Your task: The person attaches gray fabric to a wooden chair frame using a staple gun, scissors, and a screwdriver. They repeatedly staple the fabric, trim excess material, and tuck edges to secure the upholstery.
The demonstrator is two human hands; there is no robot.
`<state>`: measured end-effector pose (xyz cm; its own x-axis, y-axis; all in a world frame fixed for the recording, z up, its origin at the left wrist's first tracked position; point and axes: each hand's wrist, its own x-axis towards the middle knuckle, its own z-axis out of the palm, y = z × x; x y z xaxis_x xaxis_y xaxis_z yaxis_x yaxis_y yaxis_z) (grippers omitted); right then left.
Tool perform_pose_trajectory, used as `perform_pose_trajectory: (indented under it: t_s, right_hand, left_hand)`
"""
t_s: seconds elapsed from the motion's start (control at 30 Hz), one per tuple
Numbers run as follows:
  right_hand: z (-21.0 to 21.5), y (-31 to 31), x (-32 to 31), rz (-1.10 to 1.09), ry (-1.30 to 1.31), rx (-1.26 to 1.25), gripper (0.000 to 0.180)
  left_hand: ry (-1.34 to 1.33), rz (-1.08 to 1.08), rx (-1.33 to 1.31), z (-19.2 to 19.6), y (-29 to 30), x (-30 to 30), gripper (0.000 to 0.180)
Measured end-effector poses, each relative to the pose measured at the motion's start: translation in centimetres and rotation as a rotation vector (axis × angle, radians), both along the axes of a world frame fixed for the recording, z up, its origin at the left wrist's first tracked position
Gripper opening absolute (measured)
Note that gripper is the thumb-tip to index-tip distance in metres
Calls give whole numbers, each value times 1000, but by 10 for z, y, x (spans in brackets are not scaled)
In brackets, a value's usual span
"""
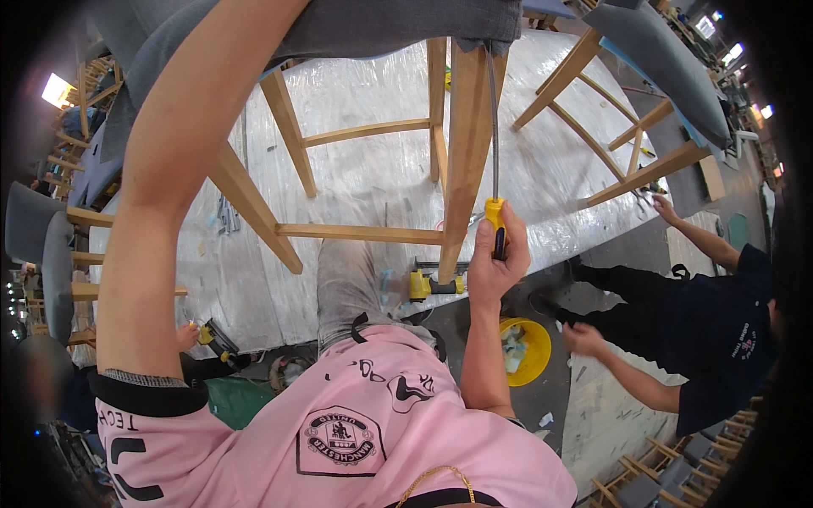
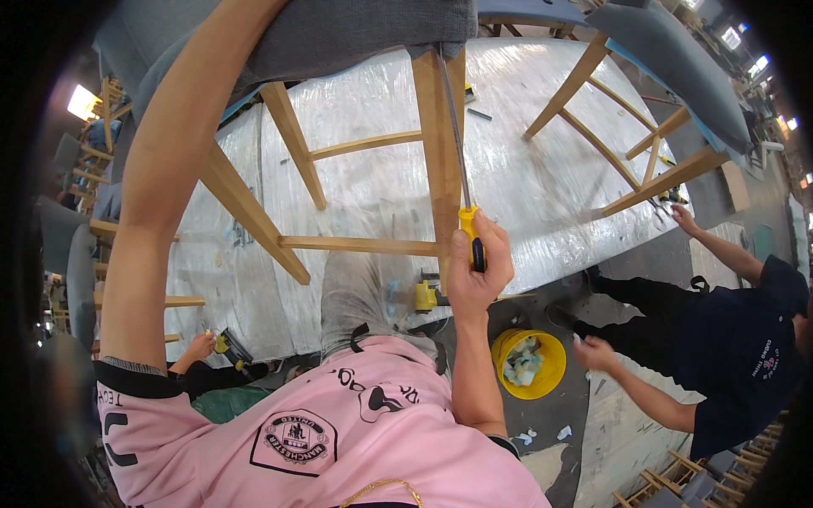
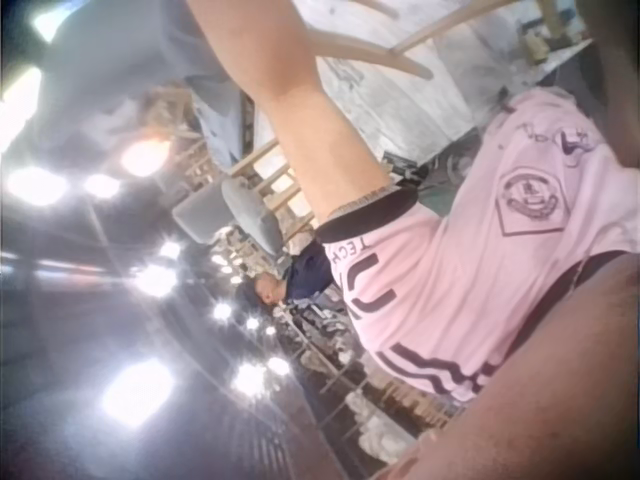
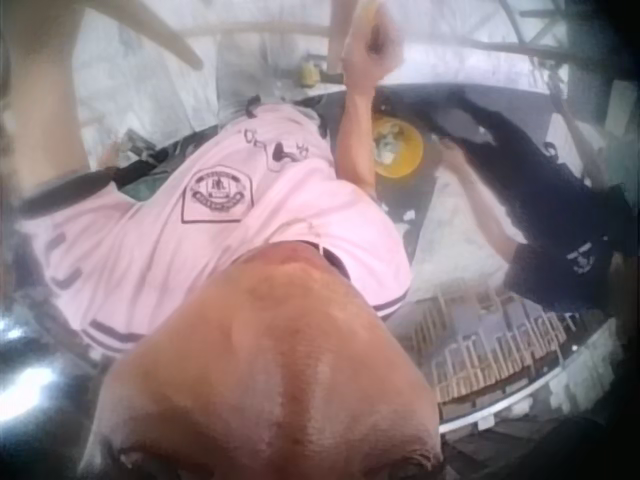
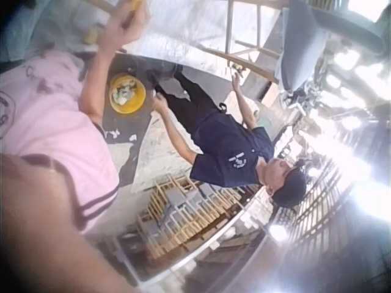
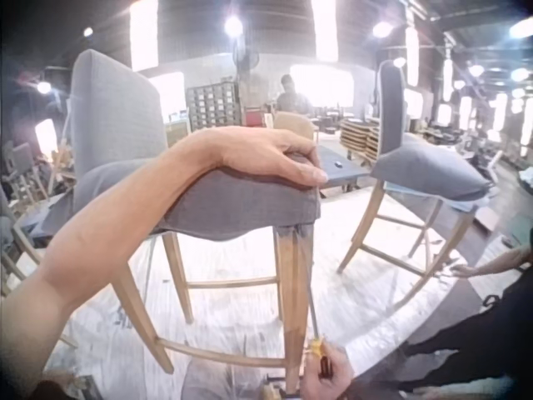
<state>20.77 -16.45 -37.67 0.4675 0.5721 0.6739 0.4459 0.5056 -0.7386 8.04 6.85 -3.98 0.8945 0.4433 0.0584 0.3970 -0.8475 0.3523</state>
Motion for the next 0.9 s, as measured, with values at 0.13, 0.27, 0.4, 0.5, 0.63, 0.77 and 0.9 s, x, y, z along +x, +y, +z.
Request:
perform_pose_trajectory:
  t_s: [0.13, 0.27, 0.4, 0.5, 0.63, 0.77, 0.9]
  right_hand:
    - [4, -17, -2, 158, 309, -256, 38]
    - [53, -46, 27, 114, 281, -383, 35]
    - [70, -67, 36, 59, 169, -384, 35]
    - [81, -57, 31, 71, 35, -348, 35]
    - [85, -45, 25, 79, -11, -342, 36]
    - [82, -49, 23, 89, 27, -373, 37]
    - [80, -48, 23, 48, 14, -337, 36]
  left_hand:
    - [-49, -73, 165, -3, 12, -1, 60]
    - [-52, -110, 37, -8, 39, -2, 59]
    - [-76, -65, -4, -7, 37, 1, 57]
    - [-81, -68, -127, -7, 37, 1, 55]
    - [-87, -73, -74, -5, 35, 0, 54]
    - [-77, -63, -81, -5, 36, -1, 54]
    - [-79, -107, -106, -3, 30, -2, 54]
